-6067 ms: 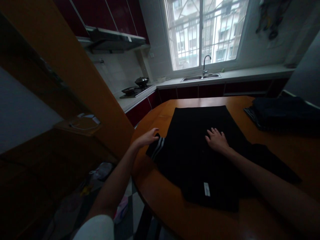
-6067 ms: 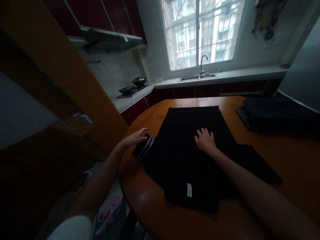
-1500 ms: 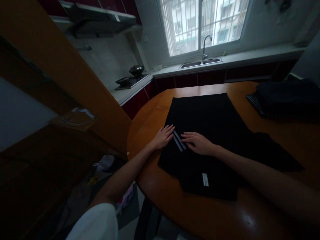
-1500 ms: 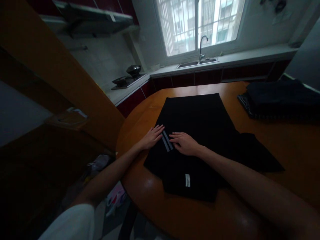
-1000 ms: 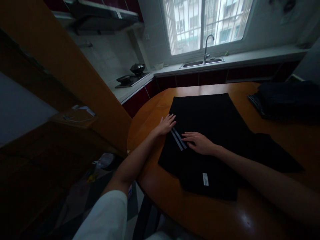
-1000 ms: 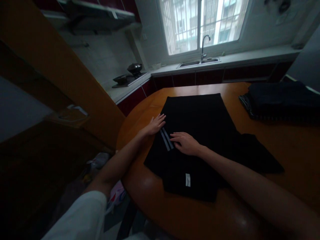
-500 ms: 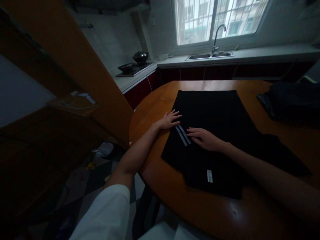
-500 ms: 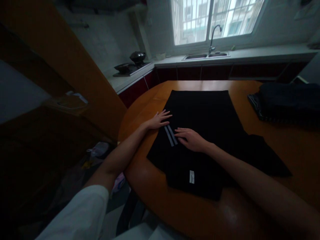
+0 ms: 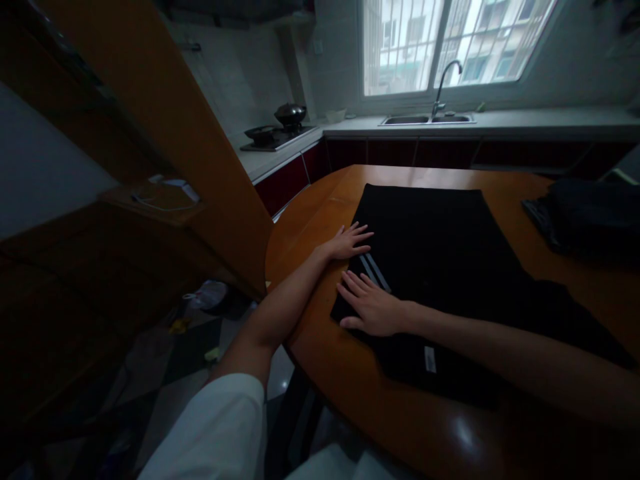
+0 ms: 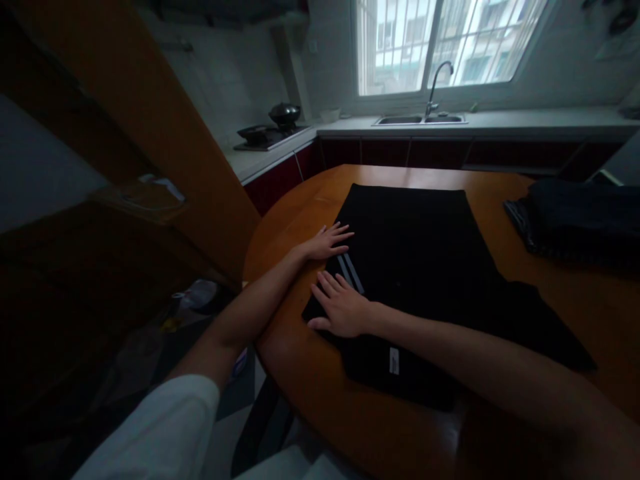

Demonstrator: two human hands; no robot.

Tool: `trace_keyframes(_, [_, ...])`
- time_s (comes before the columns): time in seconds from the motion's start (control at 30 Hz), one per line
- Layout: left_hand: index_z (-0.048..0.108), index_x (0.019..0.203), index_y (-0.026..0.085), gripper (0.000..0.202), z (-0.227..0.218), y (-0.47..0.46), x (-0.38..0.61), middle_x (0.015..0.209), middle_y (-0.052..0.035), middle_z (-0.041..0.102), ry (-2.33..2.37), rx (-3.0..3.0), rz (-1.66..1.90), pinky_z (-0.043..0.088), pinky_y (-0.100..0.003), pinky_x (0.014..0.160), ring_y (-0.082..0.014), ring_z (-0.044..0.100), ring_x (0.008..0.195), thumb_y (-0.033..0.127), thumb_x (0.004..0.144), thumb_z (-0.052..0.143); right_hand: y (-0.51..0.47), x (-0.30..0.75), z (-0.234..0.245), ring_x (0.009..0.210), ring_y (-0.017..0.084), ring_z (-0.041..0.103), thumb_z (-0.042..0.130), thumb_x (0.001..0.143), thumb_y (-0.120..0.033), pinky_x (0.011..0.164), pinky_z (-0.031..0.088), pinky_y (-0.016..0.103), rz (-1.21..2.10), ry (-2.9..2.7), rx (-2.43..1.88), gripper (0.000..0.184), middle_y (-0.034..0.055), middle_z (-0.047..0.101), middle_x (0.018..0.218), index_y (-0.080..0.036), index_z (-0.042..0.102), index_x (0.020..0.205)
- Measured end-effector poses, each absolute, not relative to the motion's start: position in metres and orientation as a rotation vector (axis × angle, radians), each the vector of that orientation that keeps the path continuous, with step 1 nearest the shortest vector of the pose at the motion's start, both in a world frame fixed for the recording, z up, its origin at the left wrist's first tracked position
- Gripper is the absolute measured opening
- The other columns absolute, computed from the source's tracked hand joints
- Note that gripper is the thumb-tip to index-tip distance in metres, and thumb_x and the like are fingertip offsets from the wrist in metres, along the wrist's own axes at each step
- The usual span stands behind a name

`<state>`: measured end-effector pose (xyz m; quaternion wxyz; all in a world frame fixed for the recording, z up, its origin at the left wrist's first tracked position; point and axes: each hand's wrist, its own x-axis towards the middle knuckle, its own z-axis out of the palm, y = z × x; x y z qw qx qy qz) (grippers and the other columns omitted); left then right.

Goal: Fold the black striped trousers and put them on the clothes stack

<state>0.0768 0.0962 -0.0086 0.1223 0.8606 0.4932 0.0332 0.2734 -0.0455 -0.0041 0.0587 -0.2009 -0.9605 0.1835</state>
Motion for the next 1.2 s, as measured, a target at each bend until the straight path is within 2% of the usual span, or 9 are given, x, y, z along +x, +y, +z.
trace_keyframes(0.1, [0.036,0.157,0.03,0.062,-0.01,0.099,0.075,0.169,-0.0058,0.019,1.432,2.504,0.135,0.003,-0.061,0.122,-0.03,0.005,0.157,0.058,0.101,0.042,-0.072,0.276,0.008,0.154,0.039,0.007,0.042,0.097,-0.069,0.124,0.012,0.057,0.757,-2.956,-0.396,0.091,0.0293,0.013,0.164,-0.002,0.03,0.157])
trace_keyframes(0.23, [0.043,0.153,0.027,0.056,-0.016,0.105,0.073,0.167,-0.0074,0.026,1.439,2.479,0.235,0.006,-0.059,0.123,-0.0293,0.012,0.156,0.053,0.103,0.041,-0.089,0.282,0.034,0.154,0.033,0.013,0.044,0.101,-0.058,0.125,0.018,0.049,1.147,-2.924,-0.121,0.076,0.0262,0.02,0.164,-0.005,0.037,0.155])
trace_keyframes(0.37, [0.047,0.15,0.019,0.048,-0.019,0.109,0.07,0.16,-0.0118,0.041,1.5,2.39,0.483,0.017,-0.053,0.124,-0.0236,0.028,0.152,0.028,0.105,0.032,-0.091,0.298,0.057,0.153,0.025,0.022,0.044,0.105,-0.044,0.126,0.019,0.042,1.332,-2.825,-0.041,0.057,0.0193,0.029,0.163,-0.01,0.046,0.151])
trace_keyframes(0.53, [0.05,0.146,0.011,0.058,-0.006,0.093,0.08,0.153,-0.0146,0.05,1.512,2.404,0.747,0.026,-0.044,0.124,-0.02,0.038,0.147,0.004,0.092,0.032,-0.079,0.358,0.074,0.151,0.023,0.031,0.047,0.104,-0.037,0.125,0.024,0.043,1.335,-2.669,-0.418,0.047,0.0081,0.037,0.162,-0.022,0.052,0.148])
trace_keyframes(0.7, [0.043,0.152,0.015,0.05,0.001,0.047,0.123,0.157,-0.0106,0.045,1.463,2.546,0.56,0.023,-0.045,0.125,-0.0212,0.033,0.15,0.025,0.104,0.034,-0.038,0.444,0.07,0.138,0.025,0.051,0.05,0.101,-0.041,0.117,0.039,0.046,0.934,-2.33,-0.949,0.04,0.0047,0.058,0.147,-0.028,0.065,0.135])
trace_keyframes(0.8, [0.033,0.158,0.019,0.061,-0.004,0.025,0.144,0.165,-0.0109,0.03,1.465,2.618,0.313,0.013,-0.054,0.125,-0.0275,0.018,0.155,0.049,0.105,0.037,-0.01,0.492,0.06,0.107,0.028,0.07,0.052,0.097,-0.042,0.096,0.056,0.045,0.653,-2.111,-1.275,0.04,0.0089,0.075,0.118,-0.022,0.072,0.125])
trace_keyframes(0.9, [0.031,0.159,0.025,0.065,-0.009,0.016,0.151,0.168,-0.0083,0.022,1.469,2.637,0.152,0.007,-0.06,0.124,-0.0307,0.01,0.156,0.059,0.104,0.033,0.014,0.537,0.044,0.086,0.027,0.074,0.052,0.093,-0.037,0.079,0.06,0.042,0.483,-1.918,-1.566,0.037,0.0103,0.078,0.097,-0.018,0.074,0.117])
trace_keyframes(1.07, [0.031,0.16,0.03,0.062,-0.011,0.019,0.147,0.168,-0.0053,0.02,1.482,2.653,0.092,0.011,-0.063,0.122,-0.0327,0.009,0.156,0.059,0.104,0.031,0.031,0.602,0.02,0.101,0.029,0.072,0.06,0.088,-0.028,0.091,0.055,0.04,0.419,-1.816,-1.913,0.028,0.0152,0.075,0.113,-0.016,0.076,0.109])
trace_keyframes(1.2, [0.032,0.159,0.03,0.06,-0.015,0.025,0.143,0.168,-0.0045,0.022,1.497,2.705,0.1,0.013,-0.065,0.121,-0.0337,0.011,0.156,0.055,0.104,0.031,0.027,0.634,0.022,0.096,0.026,0.073,0.071,0.084,-0.032,0.084,0.056,0.033,0.538,-1.809,-2.172,0.033,0.0158,0.075,0.109,-0.012,0.074,0.111])
